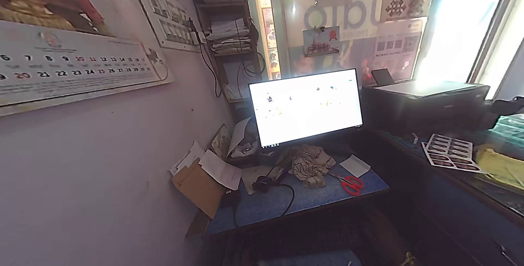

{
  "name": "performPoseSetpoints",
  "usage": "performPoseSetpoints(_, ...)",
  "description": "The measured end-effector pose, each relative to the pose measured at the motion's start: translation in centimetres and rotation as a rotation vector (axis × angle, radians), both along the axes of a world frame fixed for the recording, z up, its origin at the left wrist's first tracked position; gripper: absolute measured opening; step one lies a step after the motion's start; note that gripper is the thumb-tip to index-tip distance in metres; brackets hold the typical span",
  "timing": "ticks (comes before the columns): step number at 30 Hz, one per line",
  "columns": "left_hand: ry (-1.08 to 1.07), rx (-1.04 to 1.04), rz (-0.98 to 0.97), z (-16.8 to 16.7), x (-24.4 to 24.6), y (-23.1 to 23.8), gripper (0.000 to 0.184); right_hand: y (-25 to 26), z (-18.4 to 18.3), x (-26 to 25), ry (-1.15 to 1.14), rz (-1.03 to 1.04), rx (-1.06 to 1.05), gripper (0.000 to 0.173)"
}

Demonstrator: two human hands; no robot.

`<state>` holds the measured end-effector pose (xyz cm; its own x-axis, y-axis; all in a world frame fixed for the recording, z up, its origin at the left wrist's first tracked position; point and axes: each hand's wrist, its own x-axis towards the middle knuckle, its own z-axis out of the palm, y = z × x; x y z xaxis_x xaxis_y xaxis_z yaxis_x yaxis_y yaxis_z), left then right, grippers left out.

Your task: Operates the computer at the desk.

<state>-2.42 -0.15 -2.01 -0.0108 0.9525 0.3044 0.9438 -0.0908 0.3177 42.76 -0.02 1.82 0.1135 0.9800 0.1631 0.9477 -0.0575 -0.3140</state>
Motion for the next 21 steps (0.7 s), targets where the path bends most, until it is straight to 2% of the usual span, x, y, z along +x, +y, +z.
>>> performPoseSetpoints(10,0.036,-0.031,0.021,0.26,0.15,-0.06,0.049,-0.25,-0.07,-0.06,-0.008,-0.020,0.036,0.045)
performPoseSetpoints(21,0.022,-0.020,0.010,0.54,0.30,-0.21,0.048,-0.45,0.18,-0.17,0.028,0.023,0.063,0.049)
